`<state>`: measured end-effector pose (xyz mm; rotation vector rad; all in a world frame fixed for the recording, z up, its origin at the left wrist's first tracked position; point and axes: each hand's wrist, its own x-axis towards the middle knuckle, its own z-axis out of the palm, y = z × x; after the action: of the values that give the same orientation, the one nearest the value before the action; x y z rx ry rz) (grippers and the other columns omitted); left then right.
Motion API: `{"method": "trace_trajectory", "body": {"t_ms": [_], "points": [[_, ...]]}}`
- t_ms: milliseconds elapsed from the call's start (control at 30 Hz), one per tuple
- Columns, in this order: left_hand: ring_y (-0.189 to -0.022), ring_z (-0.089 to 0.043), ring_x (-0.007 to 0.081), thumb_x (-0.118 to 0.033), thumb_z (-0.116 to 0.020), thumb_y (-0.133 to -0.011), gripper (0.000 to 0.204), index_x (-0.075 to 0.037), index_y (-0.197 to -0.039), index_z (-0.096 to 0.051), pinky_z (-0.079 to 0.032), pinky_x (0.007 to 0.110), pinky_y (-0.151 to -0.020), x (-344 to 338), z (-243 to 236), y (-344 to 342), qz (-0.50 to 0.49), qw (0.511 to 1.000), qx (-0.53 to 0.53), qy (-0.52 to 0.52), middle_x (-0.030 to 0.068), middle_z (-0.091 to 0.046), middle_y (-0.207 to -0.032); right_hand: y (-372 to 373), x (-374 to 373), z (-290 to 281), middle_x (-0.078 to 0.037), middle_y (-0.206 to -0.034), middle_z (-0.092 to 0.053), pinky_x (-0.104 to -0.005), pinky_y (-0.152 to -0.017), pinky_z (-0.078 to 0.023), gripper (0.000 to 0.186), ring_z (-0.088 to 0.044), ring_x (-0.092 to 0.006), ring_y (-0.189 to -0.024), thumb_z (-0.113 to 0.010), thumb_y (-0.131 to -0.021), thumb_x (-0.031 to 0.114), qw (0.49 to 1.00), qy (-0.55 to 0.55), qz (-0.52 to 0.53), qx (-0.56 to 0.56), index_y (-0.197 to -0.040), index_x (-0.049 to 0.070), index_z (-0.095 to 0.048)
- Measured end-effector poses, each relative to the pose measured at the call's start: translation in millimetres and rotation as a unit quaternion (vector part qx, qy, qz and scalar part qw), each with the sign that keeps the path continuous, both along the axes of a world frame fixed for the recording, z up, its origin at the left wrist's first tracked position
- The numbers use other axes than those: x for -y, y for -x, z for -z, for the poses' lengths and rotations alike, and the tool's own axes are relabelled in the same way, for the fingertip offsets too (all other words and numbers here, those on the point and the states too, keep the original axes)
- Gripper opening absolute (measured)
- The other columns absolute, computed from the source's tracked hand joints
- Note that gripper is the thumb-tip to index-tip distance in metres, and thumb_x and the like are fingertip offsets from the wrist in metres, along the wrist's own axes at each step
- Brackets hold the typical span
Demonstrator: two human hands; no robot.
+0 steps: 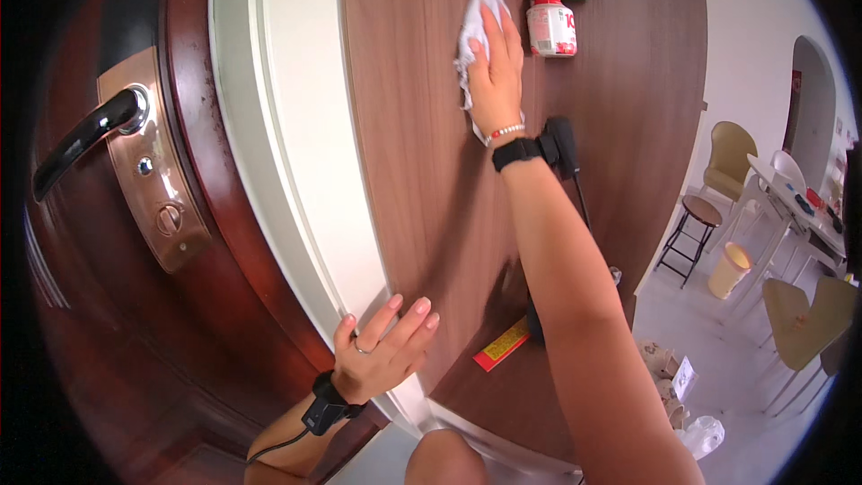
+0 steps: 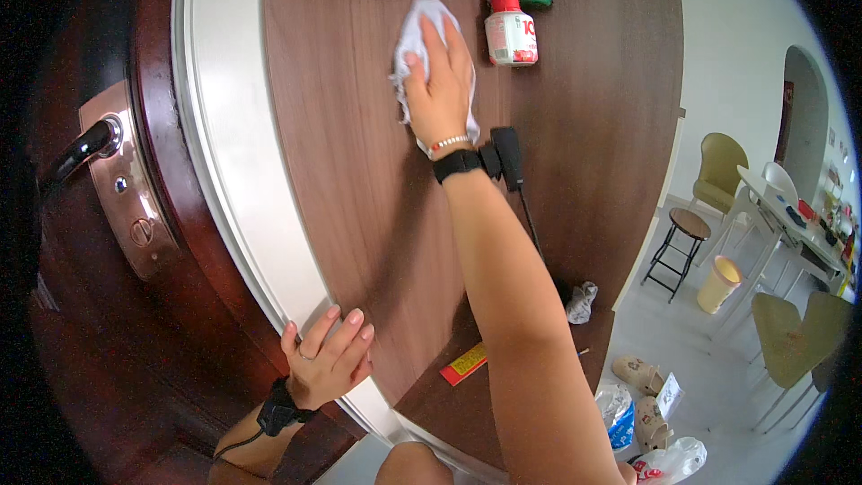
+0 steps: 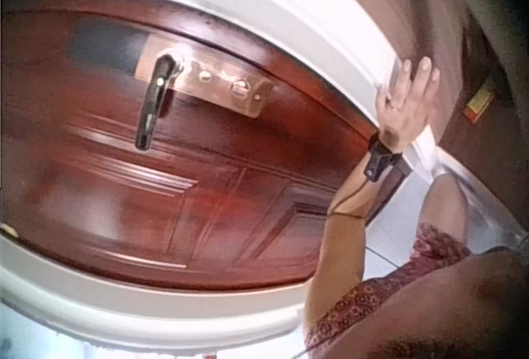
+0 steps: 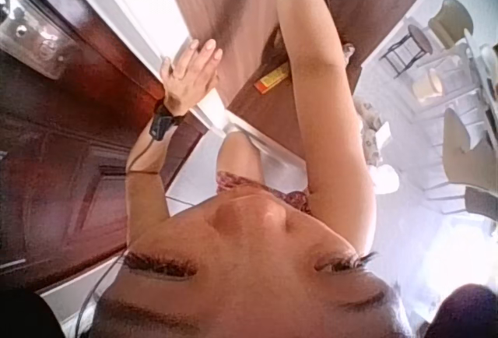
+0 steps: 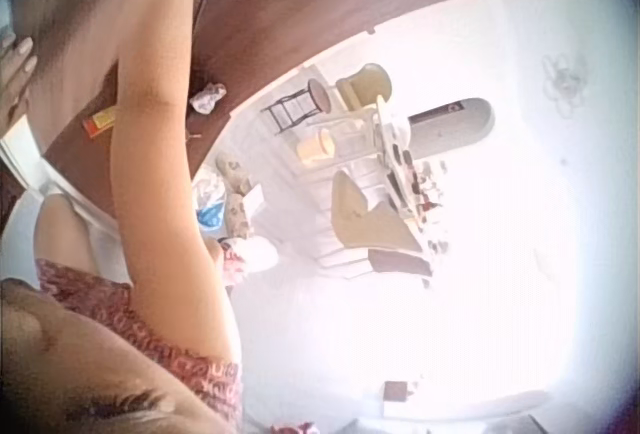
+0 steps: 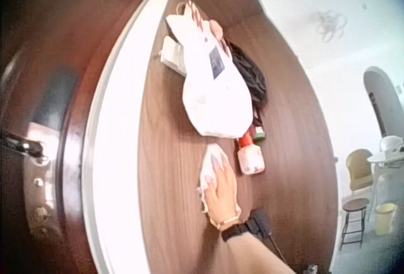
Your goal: The recorder is cleaning a wooden shelf/table using a white cloth.
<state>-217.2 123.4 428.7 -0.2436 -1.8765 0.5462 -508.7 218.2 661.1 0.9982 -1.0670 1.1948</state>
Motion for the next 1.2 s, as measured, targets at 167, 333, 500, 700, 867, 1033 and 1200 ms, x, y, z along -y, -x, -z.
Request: {"method": "trace_trajectory", "body": {"t_ms": [167, 333, 500, 700, 867, 1033, 1200], "points": [[-0.129, -0.054, 0.0178, -0.027, -0.065, -0.085, 0.041, -0.025, -0.126, -0.066, -0.011, 0.052, -0.12, 0, -1, 7, 0.006, 1.0, -0.006, 0.01, -0.005, -0.06, -0.141, -7, 6, 116, -0.025, -0.156, -0.036, -0.0477, -0.117, -0.03, 0.05, -0.038, -0.0427, -0.14, -0.047, -0.105, 0.027, 0.965, 0.045, 0.018, 0.258, -0.151, 0.008, -0.044], [-0.129, -0.054, 0.0218, -0.026, -0.068, -0.084, 0.04, -0.022, -0.124, -0.066, -0.009, 0.056, -0.12, 5, 4, 3, 0.029, 1.0, 0.007, 0.006, -0.0012, -0.059, -0.14, -122, 16, 132, -0.029, -0.16, -0.026, -0.0585, -0.117, -0.023, 0.064, -0.027, -0.0496, -0.145, -0.055, -0.098, 0.03, 0.981, -0.069, 0.008, 0.179, -0.156, 0.008, -0.037], [-0.13, -0.053, 0.0229, -0.029, -0.066, -0.086, 0.037, -0.022, -0.122, -0.066, -0.008, 0.057, -0.121, 7, 1, 6, 0.036, 0.999, 0.009, 0.035, -0.0002, -0.059, -0.14, -118, 15, 21, -0.022, -0.158, -0.035, -0.0587, -0.115, -0.025, 0.057, -0.031, -0.0493, -0.142, -0.06, -0.094, 0.03, 0.998, -0.056, -0.005, -0.042, -0.148, 0.015, -0.05], [-0.128, -0.053, 0.0134, -0.026, -0.058, -0.089, 0.035, -0.027, -0.122, -0.069, -0.007, 0.052, -0.123, -2, -4, -1, -0.024, 1.0, 0.012, 0.006, -0.0106, -0.062, -0.138, -12, 6, 7, -0.021, -0.156, -0.038, -0.0514, -0.116, -0.027, 0.052, -0.036, -0.0432, -0.141, -0.058, -0.097, 0.028, 1.0, -0.005, -0.015, -0.025, -0.146, 0.015, -0.052], [-0.137, -0.043, 0.0201, -0.037, -0.061, -0.086, 0.04, -0.018, -0.119, -0.073, 0.003, 0.058, -0.122, -3, -2, -2, -0.063, 0.996, 0.048, 0.032, -0.0024, -0.061, -0.141, 71, -13, 84, -0.019, -0.157, -0.039, -0.0465, -0.117, -0.027, 0.05, -0.038, -0.0387, -0.141, -0.057, -0.099, 0.024, 0.999, -0.017, -0.015, 0.029, -0.147, 0.012, -0.051], [-0.135, -0.045, 0.0204, -0.037, -0.061, -0.085, 0.035, -0.016, -0.107, -0.078, 0.003, 0.057, -0.124, -8, -4, 5, -0.055, 0.997, 0.032, 0.032, -0.0035, -0.067, -0.133, 154, -32, 210, -0.02, -0.158, -0.036, -0.0436, -0.119, -0.027, 0.049, -0.038, -0.0379, -0.141, -0.05, -0.103, 0.025, 0.962, 0.051, -0.073, 0.259, -0.15, 0.012, -0.048], [-0.137, -0.043, 0.0196, -0.036, -0.059, -0.086, 0.032, -0.018, -0.105, -0.079, 0.005, 0.057, -0.124, -7, -6, -1, -0.075, 0.996, 0.044, 0.028, -0.0101, -0.069, -0.127, 104, -15, 340, -0.021, -0.16, -0.03, -0.0452, -0.119, -0.028, 0.059, -0.036, -0.0417, -0.142, -0.038, -0.103, 0.04, 0.788, 0.085, -0.072, 0.605, -0.156, 0.013, -0.037]]}}
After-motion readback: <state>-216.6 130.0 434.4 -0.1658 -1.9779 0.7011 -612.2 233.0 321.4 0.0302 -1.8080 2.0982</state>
